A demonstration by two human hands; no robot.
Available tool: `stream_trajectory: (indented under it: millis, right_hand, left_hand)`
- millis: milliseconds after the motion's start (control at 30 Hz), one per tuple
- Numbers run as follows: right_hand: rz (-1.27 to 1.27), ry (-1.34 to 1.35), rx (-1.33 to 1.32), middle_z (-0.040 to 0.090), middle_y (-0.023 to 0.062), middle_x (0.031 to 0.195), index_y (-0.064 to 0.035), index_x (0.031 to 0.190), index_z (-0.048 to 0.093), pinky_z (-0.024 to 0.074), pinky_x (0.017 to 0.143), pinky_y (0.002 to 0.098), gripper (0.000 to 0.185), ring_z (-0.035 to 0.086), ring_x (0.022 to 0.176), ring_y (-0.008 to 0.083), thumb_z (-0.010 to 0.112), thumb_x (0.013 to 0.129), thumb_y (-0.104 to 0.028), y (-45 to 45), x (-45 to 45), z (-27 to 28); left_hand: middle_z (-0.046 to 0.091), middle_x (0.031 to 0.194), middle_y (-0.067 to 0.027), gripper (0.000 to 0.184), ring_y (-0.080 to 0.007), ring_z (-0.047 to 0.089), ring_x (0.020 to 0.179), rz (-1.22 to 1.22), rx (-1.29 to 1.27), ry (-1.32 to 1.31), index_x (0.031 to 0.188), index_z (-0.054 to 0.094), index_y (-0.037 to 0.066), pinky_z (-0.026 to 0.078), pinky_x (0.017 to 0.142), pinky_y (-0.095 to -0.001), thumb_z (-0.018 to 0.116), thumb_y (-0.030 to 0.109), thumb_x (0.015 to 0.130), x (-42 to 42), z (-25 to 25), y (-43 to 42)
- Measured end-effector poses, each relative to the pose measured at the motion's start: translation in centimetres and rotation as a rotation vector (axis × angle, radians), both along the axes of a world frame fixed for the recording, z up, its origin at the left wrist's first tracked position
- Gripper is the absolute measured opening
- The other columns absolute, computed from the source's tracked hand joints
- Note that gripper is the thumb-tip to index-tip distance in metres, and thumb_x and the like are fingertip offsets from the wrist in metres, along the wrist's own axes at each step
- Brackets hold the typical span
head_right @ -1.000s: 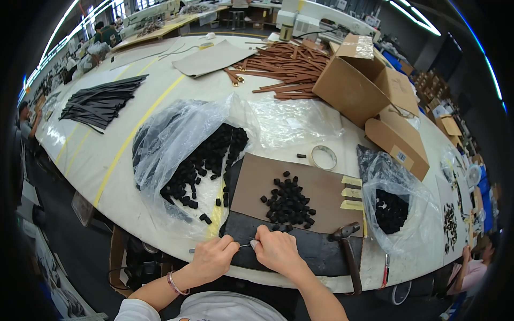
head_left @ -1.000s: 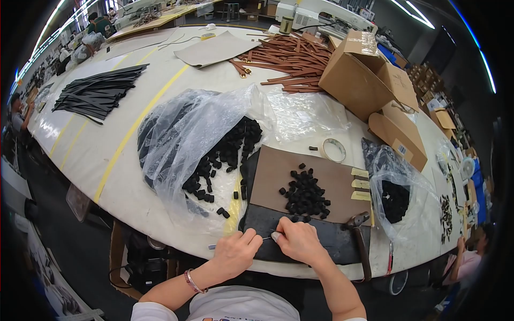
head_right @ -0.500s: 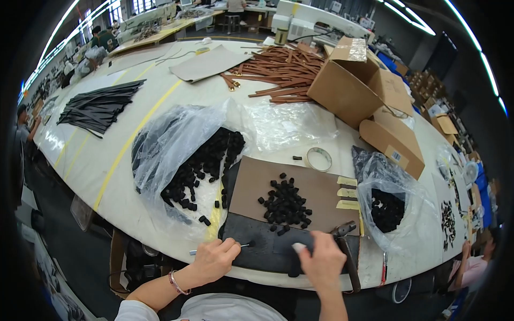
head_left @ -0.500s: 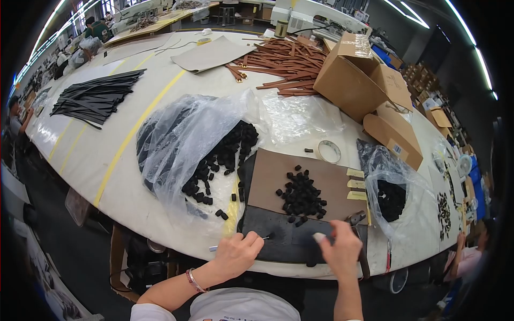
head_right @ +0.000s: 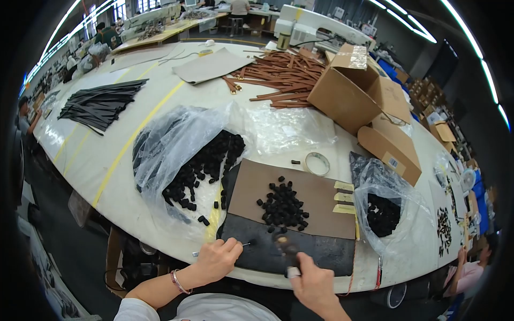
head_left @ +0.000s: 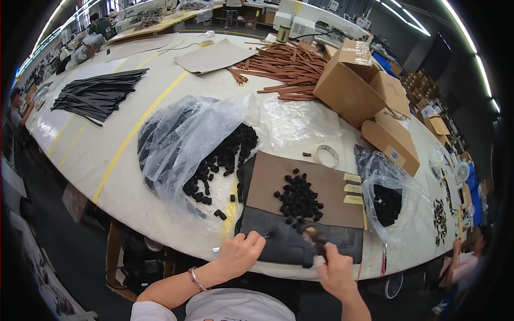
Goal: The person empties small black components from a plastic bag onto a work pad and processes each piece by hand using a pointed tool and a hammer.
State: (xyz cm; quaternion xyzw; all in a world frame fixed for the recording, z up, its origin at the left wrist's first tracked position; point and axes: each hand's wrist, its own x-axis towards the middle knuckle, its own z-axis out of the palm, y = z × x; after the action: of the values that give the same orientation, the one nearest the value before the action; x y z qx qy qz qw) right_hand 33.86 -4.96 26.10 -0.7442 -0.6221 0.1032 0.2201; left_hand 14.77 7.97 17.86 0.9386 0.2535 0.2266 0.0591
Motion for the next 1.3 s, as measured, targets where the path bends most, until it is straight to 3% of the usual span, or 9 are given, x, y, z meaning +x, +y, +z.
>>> stream_trajectory:
  millis: [133,333,767,833,967,1033,1100,1200,1300]
  right_hand:
    - [0.201,-0.053,-0.152,0.061,0.0121,0.071,0.0001,0.112,0.049,0.0454,0.047,0.0358,0.039,0.059,0.053,0.0276,0.059,0.079,-0.016,2.6,-1.4,-1.2]
    - [0.205,-0.125,0.038,0.061,0.0101,0.069,-0.0008,0.119,0.046,0.0408,0.040,0.0311,0.044,0.057,0.048,0.0229,0.059,0.080,-0.016,2.7,-1.9,-1.3]
    - [0.163,-0.118,-0.144,0.061,0.0132,0.069,0.0016,0.115,0.047,0.0424,0.045,0.0374,0.041,0.058,0.052,0.0288,0.057,0.081,-0.018,3.0,-1.9,-2.7]
    - [0.202,-0.163,-0.057,0.058,0.0076,0.059,-0.0056,0.123,0.044,0.0407,0.037,0.0329,0.046,0.054,0.040,0.0232,0.058,0.081,-0.019,3.1,-1.7,-2.7]
    - [0.243,-0.166,0.050,0.058,0.0062,0.058,-0.0036,0.120,0.048,0.0413,0.037,0.0323,0.045,0.053,0.039,0.0220,0.060,0.078,-0.017,2.9,-1.8,1.8]
    - [0.159,0.205,0.376,0.057,0.0047,0.058,-0.0013,0.115,0.052,0.0420,0.039,0.0317,0.043,0.053,0.040,0.0209,0.062,0.076,-0.016,1.8,-2.1,2.5]
    - [0.131,-0.057,0.116,0.058,0.0058,0.062,0.0001,0.113,0.055,0.0439,0.043,0.0281,0.043,0.054,0.044,0.0211,0.063,0.072,-0.012,2.7,-2.9,0.7]
    - [0.173,-0.126,-0.058,0.057,0.0057,0.061,0.0001,0.112,0.055,0.0436,0.044,0.0273,0.043,0.053,0.043,0.0217,0.064,0.071,-0.011,3.5,-1.9,-0.9]
    - [0.155,0.075,0.386,0.058,0.0062,0.062,0.0003,0.109,0.057,0.0433,0.044,0.0274,0.039,0.054,0.044,0.0208,0.063,0.073,-0.014,2.2,-1.9,3.1]
  left_hand:
    - [0.046,0.066,-0.0011,0.013,-0.0151,0.047,0.049,-0.010,0.009,-0.013,0.075,0.054,0.009,0.038,0.040,-0.0281,0.056,0.008,0.063,-0.1,0.4,0.2]
    - [0.045,0.066,-0.0012,0.013,-0.0153,0.047,0.050,-0.011,-0.006,-0.024,0.075,0.053,0.009,0.038,0.040,-0.0279,0.056,0.008,0.063,0.0,0.2,0.2]
    - [0.050,0.070,-0.0045,0.010,-0.0204,0.054,0.053,0.060,-0.197,-0.068,0.080,0.055,0.006,0.042,0.044,-0.0313,0.059,0.008,0.071,-1.5,1.0,0.0]
    - [0.054,0.074,-0.0083,0.011,-0.0235,0.056,0.054,0.157,-0.355,-0.285,0.083,0.056,0.003,0.044,0.047,-0.0309,0.062,0.006,0.074,-2.2,2.0,-0.2]
    - [0.056,0.076,-0.0111,0.013,-0.0218,0.056,0.053,0.169,-0.420,-0.458,0.086,0.058,0.000,0.042,0.046,-0.0287,0.062,0.000,0.074,-3.6,2.4,0.0]
    - [0.055,0.074,-0.0110,0.013,-0.0178,0.053,0.049,0.203,-0.490,-0.529,0.086,0.059,0.000,0.040,0.043,-0.0265,0.060,-0.004,0.073,-4.1,2.8,0.0]
    - [0.055,0.073,-0.0096,0.014,-0.0151,0.051,0.048,0.204,-0.482,-0.533,0.086,0.060,0.000,0.038,0.042,-0.0252,0.060,-0.005,0.073,-4.4,3.1,0.1]
    - [0.055,0.076,-0.0097,0.012,-0.0244,0.056,0.054,0.219,-0.473,-0.519,0.086,0.059,0.002,0.044,0.048,-0.0324,0.060,-0.001,0.074,-4.5,3.5,0.3]
    - [0.055,0.076,-0.0105,0.013,-0.0237,0.055,0.053,0.214,-0.528,-0.557,0.088,0.058,0.001,0.043,0.047,-0.0319,0.058,-0.002,0.076,-4.9,3.9,0.1]
